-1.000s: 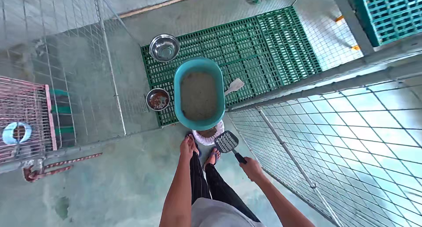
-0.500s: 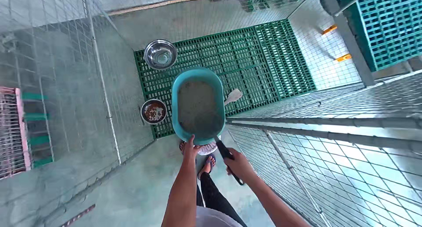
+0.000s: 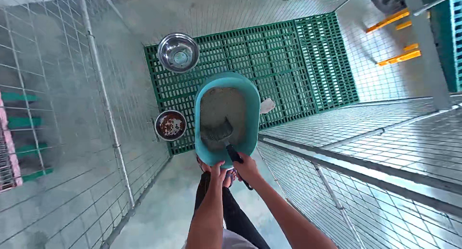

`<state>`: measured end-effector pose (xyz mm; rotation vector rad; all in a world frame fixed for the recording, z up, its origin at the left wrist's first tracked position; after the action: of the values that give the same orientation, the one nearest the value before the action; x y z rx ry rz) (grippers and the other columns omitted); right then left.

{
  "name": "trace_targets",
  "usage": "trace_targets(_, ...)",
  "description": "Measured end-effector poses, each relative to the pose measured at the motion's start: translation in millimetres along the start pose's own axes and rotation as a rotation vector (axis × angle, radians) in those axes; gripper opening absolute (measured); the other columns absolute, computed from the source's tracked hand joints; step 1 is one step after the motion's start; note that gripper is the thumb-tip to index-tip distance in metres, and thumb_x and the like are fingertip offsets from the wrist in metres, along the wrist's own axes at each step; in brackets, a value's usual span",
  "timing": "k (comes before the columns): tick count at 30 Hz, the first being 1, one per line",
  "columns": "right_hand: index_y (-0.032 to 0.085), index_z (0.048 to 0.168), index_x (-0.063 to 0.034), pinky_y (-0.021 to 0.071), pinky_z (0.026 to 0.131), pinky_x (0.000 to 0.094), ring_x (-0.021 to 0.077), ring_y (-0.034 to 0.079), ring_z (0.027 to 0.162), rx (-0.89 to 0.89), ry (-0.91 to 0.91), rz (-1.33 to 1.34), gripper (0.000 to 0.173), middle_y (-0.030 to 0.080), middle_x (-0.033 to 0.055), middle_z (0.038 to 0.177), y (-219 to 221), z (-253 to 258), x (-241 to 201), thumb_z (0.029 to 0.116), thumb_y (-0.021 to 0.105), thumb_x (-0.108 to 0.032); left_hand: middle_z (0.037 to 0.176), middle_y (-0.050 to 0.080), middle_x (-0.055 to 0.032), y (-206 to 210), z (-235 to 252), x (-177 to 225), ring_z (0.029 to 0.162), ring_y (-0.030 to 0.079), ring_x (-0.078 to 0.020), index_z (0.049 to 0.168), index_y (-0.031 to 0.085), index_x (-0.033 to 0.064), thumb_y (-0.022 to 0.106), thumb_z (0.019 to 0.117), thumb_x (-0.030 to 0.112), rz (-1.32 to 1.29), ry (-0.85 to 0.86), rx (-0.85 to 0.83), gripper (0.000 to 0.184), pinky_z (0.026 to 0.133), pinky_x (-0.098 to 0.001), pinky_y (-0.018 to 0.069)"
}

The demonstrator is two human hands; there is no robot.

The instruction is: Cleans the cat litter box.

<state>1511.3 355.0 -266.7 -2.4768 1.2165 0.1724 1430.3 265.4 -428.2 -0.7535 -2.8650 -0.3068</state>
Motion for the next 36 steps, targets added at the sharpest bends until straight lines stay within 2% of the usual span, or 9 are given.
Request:
trace_targets(4,0.055,0.142,-0.0016,0.0589,0.064,0.0425,0.0235,0.066,0.063,0.073,-0.087,0.113,0.044,0.068,0.0169,0.090,7,3,13,0.0991,0.060,-0.011,0.107,0.058,-0.0158,-10,7,-10,0.087,0.060,-0.0197,0.127,0.047,-0.0025,0.051,0.0903,-0.014,0.021,0.022,-0.046,0.039,0.076,-0.0365,0.0553)
trace_targets(11,0.049,0.146,0.0069,0.0586,0.060,0.0401,0.0204,0.065,0.061,0.285,-0.305,0.314,0.058,0.069,0.0172,0.086,41,21,44,0.0907,0.064,-0.006,0.089,0.065,-0.0063,-36,33,-42,0.077,0.065,-0.0132,0.108,0.051,0.0025,0.048,0.0861,-0.017,-0.062,0.048,-0.150,0.030,0.071,-0.0321,0.0588)
trace_targets(15,0.049,0.146,0.0078,0.0578,0.063,0.0429,0.0235,0.065,0.063,0.334,-0.358,0.273,0.058,0.069,0.0219,0.096,39,49,45,0.0912,0.063,-0.007,0.071,0.065,-0.0038,-32,26,-47,0.053,0.060,-0.0101,0.100,0.054,0.0064,0.046,0.0909,-0.010,-0.051,-0.021,-0.152,0.020,0.050,-0.0250,0.0534)
trace_targets(16,0.049,0.146,0.0079,0.0573,0.063,0.0437,0.0244,0.065,0.064,0.343,-0.365,0.257,0.059,0.069,0.0226,0.096,36,55,45,0.0913,0.063,-0.008,0.074,0.064,-0.0051,-29,23,-46,0.055,0.060,-0.0117,0.102,0.053,0.0062,0.047,0.0908,-0.009,-0.059,-0.025,-0.130,0.020,0.052,-0.0271,0.0539)
trace_targets(19,0.052,0.144,0.0080,0.0575,0.067,0.0477,0.0287,0.067,0.069,0.376,-0.390,0.208,0.059,0.070,0.0248,0.097,21,62,48,0.0895,0.064,-0.010,0.107,0.060,-0.0141,-21,14,-38,0.088,0.062,-0.0224,0.125,0.047,0.0023,0.047,0.0923,-0.010,-0.113,-0.007,-0.111,0.035,0.079,-0.0418,0.0561)
trace_targets(25,0.060,0.136,0.0083,0.0572,0.066,0.0479,0.0288,0.067,0.068,0.472,-0.481,0.199,0.049,0.071,0.0250,0.094,-19,23,72,0.0927,0.068,-0.012,0.121,0.059,-0.0170,0,-14,1,0.100,0.063,-0.0270,0.140,0.041,0.0071,0.048,0.1044,0.009,-0.037,-0.007,-0.114,0.036,0.080,-0.0453,0.0560)
trace_targets(29,0.057,0.141,0.0044,0.0575,0.068,0.0471,0.0277,0.066,0.067,0.401,-0.395,0.191,0.049,0.071,0.0227,0.092,-33,4,68,0.0977,0.067,-0.017,0.145,0.048,-0.0213,-19,-15,13,0.122,0.056,-0.0344,0.152,0.035,0.0090,0.043,0.1097,0.033,0.092,-0.034,-0.150,0.049,0.093,-0.0556,0.0511)
trace_targets(33,0.057,0.143,-0.0007,0.0568,0.072,0.0506,0.0323,0.068,0.073,0.319,-0.303,0.129,0.047,0.070,0.0242,0.097,-42,-5,63,0.1010,0.066,-0.021,0.156,0.040,-0.0189,-57,-42,23,0.134,0.048,-0.0310,0.156,0.031,0.0085,0.040,0.1107,0.034,0.145,-0.008,-0.051,0.052,0.105,-0.0504,0.0432)
trace_targets(36,0.057,0.143,-0.0026,0.0570,0.074,0.0522,0.0337,0.069,0.075,0.277,-0.287,0.088,0.047,0.070,0.0241,0.098,-40,-12,65,0.1018,0.065,-0.023,0.160,0.037,-0.0175,-83,-59,22,0.139,0.046,-0.0309,0.156,0.030,0.0090,0.038,0.1116,0.034,0.099,0.022,0.001,0.052,0.107,-0.0494,0.0425)
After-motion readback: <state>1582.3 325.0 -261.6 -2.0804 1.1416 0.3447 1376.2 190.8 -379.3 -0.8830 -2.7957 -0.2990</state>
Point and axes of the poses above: each hand's wrist, its own z-axis towards the middle knuckle, its own y-axis out of the palm, x = y × z, the point moved 2 cm from there along z, towards the middle knuckle
